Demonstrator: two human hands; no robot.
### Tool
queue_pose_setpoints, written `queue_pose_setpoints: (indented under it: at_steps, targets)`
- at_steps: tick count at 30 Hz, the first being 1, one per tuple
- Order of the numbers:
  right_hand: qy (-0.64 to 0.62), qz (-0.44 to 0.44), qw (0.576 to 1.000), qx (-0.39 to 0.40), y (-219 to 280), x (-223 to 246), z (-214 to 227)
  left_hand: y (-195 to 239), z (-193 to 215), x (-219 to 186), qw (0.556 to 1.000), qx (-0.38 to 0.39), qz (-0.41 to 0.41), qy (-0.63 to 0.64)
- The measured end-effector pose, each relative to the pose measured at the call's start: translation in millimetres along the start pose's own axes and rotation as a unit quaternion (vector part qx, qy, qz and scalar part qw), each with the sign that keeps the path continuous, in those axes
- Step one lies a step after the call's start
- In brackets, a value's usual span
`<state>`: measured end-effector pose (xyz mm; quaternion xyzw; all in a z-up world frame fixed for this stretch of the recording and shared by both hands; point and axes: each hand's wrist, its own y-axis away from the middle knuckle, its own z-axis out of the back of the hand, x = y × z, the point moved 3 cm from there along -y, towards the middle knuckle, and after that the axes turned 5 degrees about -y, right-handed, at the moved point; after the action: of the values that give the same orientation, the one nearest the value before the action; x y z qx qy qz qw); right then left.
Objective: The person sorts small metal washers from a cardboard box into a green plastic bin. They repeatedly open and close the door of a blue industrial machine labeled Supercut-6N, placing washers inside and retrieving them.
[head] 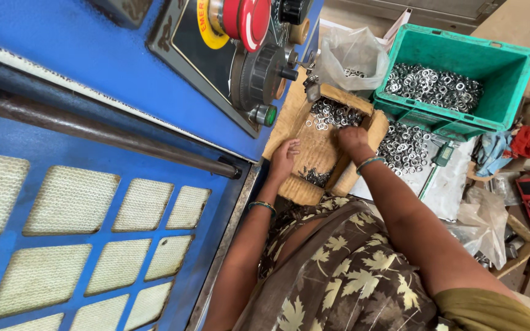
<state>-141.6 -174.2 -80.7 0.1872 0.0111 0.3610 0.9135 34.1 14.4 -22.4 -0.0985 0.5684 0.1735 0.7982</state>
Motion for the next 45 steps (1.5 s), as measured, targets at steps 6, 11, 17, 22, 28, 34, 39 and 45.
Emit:
queue_pose_setpoints:
  at_steps: [6, 11, 17, 22, 28, 34, 39, 45]
  targets:
    - [0.096, 0.025, 0.994, -0.034, 2.0, 19.8, -6.5, -5.4, 3.9, -5.1, 0.996, 0.032, -0.015, 0.080]
    - [0.075, 0.038, 0.995, -0.044, -0.5, 27.4, -4.5, 8.6, 6.6, -26.1, 0.992, 0.026, 0.004, -0.124]
    - [-0.056, 0.012, 0.998, -0.005, 3.7, 19.6, -1.1, 10.4, -16.2, -11.6, 0.884, 0.123, 0.025, -0.451]
    - [-0.244, 0.032, 0.969, 0.019, 12.5, 14.3, 9.5, -0.8, -36.7, 16.2, 0.819, 0.196, 0.072, -0.534]
    - [-0.216, 0.097, 0.971, -0.034, 19.5, 13.4, 1.7, -9.5, -57.4, 19.0, 0.849, 0.304, 0.109, -0.419]
    - [-0.285, 0.154, 0.940, -0.105, 25.2, 5.8, 4.8, -10.3, -51.4, 9.5, 0.955, 0.129, 0.114, -0.241]
    - [-0.301, 0.128, 0.942, -0.068, 31.9, 11.4, 7.7, 0.5, -35.6, -15.5, 0.945, 0.014, 0.087, -0.314]
    - [-0.239, 0.072, 0.968, -0.025, 38.0, 22.8, 13.2, 15.3, -49.8, -7.9, 0.909, -0.009, -0.020, -0.416]
